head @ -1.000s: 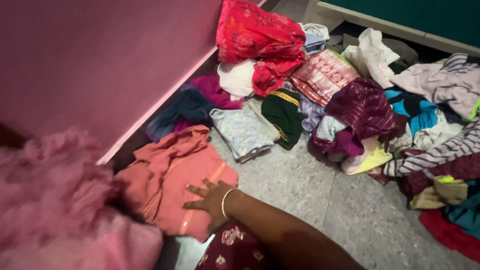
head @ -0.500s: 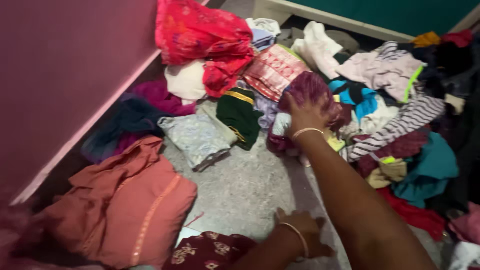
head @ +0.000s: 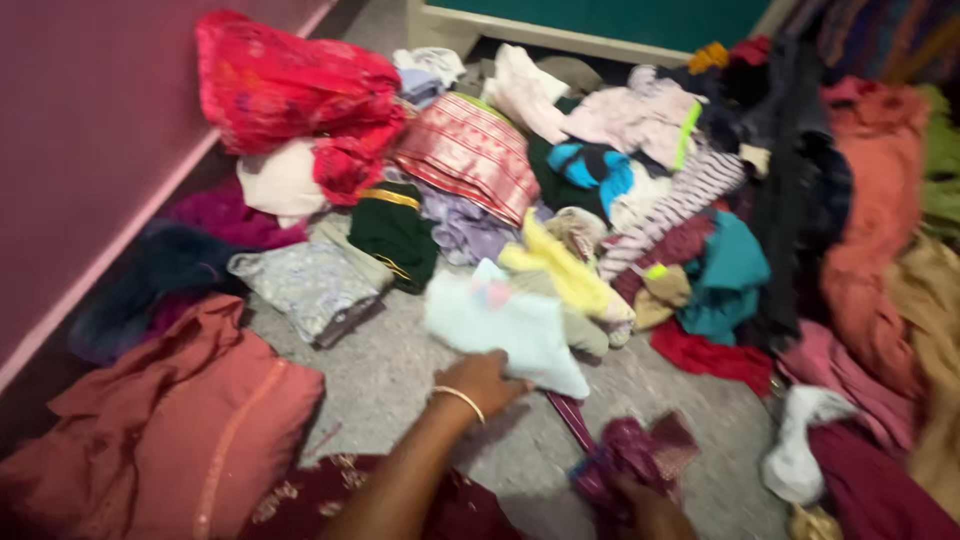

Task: The person sits on the floor and folds several garments one by one, including a green cloth, a pink top, a light blue top, and a yellow top. Each item is smoothed, folded into a compact rectangle, and placed in a growing stack.

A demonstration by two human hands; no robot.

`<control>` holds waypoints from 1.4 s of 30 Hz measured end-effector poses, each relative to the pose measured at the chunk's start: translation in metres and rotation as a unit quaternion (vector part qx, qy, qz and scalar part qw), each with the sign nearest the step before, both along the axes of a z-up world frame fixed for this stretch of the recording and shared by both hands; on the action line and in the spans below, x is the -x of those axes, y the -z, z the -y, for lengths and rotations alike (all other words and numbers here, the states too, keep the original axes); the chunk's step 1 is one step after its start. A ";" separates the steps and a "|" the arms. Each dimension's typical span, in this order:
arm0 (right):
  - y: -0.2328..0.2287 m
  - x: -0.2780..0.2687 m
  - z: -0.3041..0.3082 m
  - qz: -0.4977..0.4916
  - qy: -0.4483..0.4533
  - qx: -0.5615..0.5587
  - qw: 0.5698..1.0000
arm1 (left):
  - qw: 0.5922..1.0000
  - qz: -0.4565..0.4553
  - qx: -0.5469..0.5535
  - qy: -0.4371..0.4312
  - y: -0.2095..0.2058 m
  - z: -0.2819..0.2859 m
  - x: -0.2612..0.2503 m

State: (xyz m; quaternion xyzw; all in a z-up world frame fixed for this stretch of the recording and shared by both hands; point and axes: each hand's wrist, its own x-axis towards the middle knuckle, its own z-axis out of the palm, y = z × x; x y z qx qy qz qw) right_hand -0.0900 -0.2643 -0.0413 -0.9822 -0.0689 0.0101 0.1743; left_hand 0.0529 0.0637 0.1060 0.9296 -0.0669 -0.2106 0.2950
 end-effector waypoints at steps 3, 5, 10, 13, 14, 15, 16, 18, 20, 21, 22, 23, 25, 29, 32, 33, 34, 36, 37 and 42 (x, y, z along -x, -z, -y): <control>-0.018 0.035 0.077 -0.222 0.111 0.086 0.965 | 1.000 0.005 0.010 -0.009 0.009 -0.002 -0.002; -0.030 0.054 0.107 -0.293 0.173 0.128 0.932 | 0.999 0.004 0.024 0.020 0.011 -0.005 -0.002; -0.077 0.079 0.143 -0.049 0.275 0.144 0.949 | 0.998 0.012 -0.036 -0.040 0.005 -0.020 -0.002; -0.094 0.078 0.126 0.013 0.316 0.121 0.941 | 0.997 0.028 -0.031 -0.071 0.003 -0.021 0.007; -0.096 0.073 0.113 0.048 0.329 0.129 0.934 | 0.996 0.039 -0.020 -0.082 0.003 -0.018 0.012; -0.100 0.068 0.101 0.085 0.277 0.134 0.948 | 0.998 0.018 -0.047 -0.048 0.002 -0.012 0.016; -0.103 0.063 0.088 0.122 0.226 0.139 0.956 | 0.997 -0.003 -0.073 -0.015 0.001 -0.004 0.018; -0.107 0.056 0.061 -0.024 0.191 0.168 0.967 | 0.989 -0.036 -0.132 0.065 -0.001 0.008 0.030; -0.111 0.057 0.037 -0.138 0.150 0.091 0.975 | 0.966 -0.060 -0.196 0.156 -0.001 0.025 0.047; -0.113 0.055 0.027 -0.191 0.128 0.051 0.972 | 0.962 -0.061 -0.199 0.175 -0.003 0.030 0.054; -0.116 0.053 0.021 -0.237 0.136 0.089 0.958 | 0.958 -0.061 -0.202 0.195 -0.003 0.034 0.063; -0.117 0.050 0.016 -0.282 0.142 0.127 0.940 | 0.953 -0.063 -0.205 0.214 -0.003 0.036 0.071; -0.118 0.048 0.012 -0.314 0.148 0.149 0.926 | 0.948 -0.063 -0.228 0.212 -0.003 0.040 0.079; -0.106 0.046 0.009 -0.282 0.143 0.114 0.942 | 0.951 -0.048 -0.234 0.194 0.004 0.040 0.082; -0.098 0.047 0.012 -0.269 0.152 0.036 0.950 | 0.956 -0.003 -0.231 0.182 0.009 0.038 0.082; -0.097 0.048 0.013 -0.264 0.157 -0.001 0.952 | 0.955 0.072 -0.186 0.219 0.008 0.039 0.084; -0.097 0.050 0.014 -0.198 0.151 -0.072 0.966 | 0.946 0.146 -0.140 0.253 0.005 0.041 0.085; -0.098 0.056 0.012 -0.063 0.130 -0.209 0.967 | 0.900 0.256 -0.115 0.332 -0.008 0.049 0.089; -0.100 0.057 0.008 -0.100 0.136 -0.331 0.928 | 0.868 0.290 -0.137 0.379 -0.015 0.059 0.097; -0.120 0.071 -0.002 -0.109 0.126 -0.593 0.788 | 0.872 0.161 -0.218 0.407 -0.058 0.068 0.119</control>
